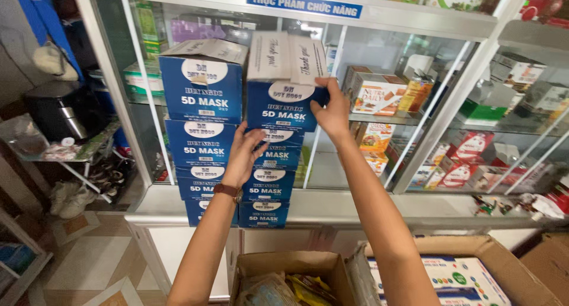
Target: The person organizes medical face masks by transferring them from a large cardboard box into a smaller cardboard box. They handle multiple types of masks, including white boxes labeled 'Medical Face Mask' and yellow packages labeled 'Duy Ngoc', arranging them neatly in rows within the smaller container.
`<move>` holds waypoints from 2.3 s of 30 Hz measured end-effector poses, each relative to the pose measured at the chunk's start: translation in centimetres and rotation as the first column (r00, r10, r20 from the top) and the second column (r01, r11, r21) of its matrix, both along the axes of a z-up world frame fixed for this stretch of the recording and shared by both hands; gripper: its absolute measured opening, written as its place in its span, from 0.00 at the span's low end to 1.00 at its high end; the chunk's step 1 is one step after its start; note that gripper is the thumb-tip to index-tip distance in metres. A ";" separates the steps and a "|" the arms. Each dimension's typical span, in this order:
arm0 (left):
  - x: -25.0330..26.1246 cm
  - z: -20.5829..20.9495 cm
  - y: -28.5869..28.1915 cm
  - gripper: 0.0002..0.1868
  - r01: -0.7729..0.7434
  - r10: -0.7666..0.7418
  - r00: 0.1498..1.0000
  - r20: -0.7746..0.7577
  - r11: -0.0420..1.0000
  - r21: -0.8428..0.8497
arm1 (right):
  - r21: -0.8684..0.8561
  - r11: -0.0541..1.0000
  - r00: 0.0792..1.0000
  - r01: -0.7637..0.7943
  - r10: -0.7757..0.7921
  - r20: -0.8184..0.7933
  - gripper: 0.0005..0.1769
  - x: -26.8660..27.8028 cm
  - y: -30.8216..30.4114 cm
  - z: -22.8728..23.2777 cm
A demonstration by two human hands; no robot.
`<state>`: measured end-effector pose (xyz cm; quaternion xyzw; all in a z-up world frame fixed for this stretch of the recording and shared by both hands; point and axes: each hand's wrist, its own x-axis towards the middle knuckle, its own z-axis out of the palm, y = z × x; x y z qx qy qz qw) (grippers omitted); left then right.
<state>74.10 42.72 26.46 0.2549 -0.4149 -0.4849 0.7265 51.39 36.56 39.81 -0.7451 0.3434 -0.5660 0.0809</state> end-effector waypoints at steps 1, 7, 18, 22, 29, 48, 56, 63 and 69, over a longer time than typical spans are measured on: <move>-0.3 -0.3 0.1 0.40 -0.012 0.012 1.000 -0.012 1.000 -0.015 | 0.020 1.000 1.000 -0.003 0.002 0.022 0.27 -0.3 1.6 -0.5; -4.2 -2.7 2.6 0.36 0.050 -0.132 0.959 -0.249 0.950 -0.309 | -0.168 0.985 0.993 0.027 -0.047 -0.111 0.21 -5.8 12.9 -3.3; -24.2 -9.3 15.6 0.33 0.292 -0.305 0.945 -0.120 0.949 -0.116 | 0.178 0.978 0.994 0.105 -0.110 0.018 0.20 -24.9 28.5 -9.1; -30.7 -9.8 19.7 0.42 0.471 -0.474 0.881 0.008 0.877 0.091 | 0.071 0.938 0.935 0.340 -0.330 -0.129 0.25 -30.9 32.3 -11.7; -37.9 -15.7 24.4 0.40 0.502 -0.556 0.780 0.286 0.830 0.244 | 0.293 0.848 0.897 0.442 -0.420 -0.137 0.25 -39.8 34.6 -21.2; -43.1 -14.0 28.3 0.39 0.012 0.136 0.315 0.939 0.989 -0.148 | 0.479 0.846 0.955 0.233 -0.108 -0.275 0.40 -45.3 34.3 -28.7; -41.9 -19.6 29.9 0.35 -0.238 0.195 0.539 0.819 0.969 -0.074 | 0.552 0.832 0.858 0.059 -0.325 0.398 0.40 -48.0 34.0 -32.7; -40.5 -21.7 31.1 0.35 -0.598 0.444 0.535 0.719 0.800 -0.049 | 0.649 0.707 0.942 0.283 -0.333 -0.047 0.46 -52.2 33.8 -34.6; -39.4 -19.2 29.6 0.29 -0.426 0.284 0.105 0.953 0.879 -0.215 | 0.551 0.719 0.792 0.423 0.002 -0.610 0.30 -53.5 30.5 -31.2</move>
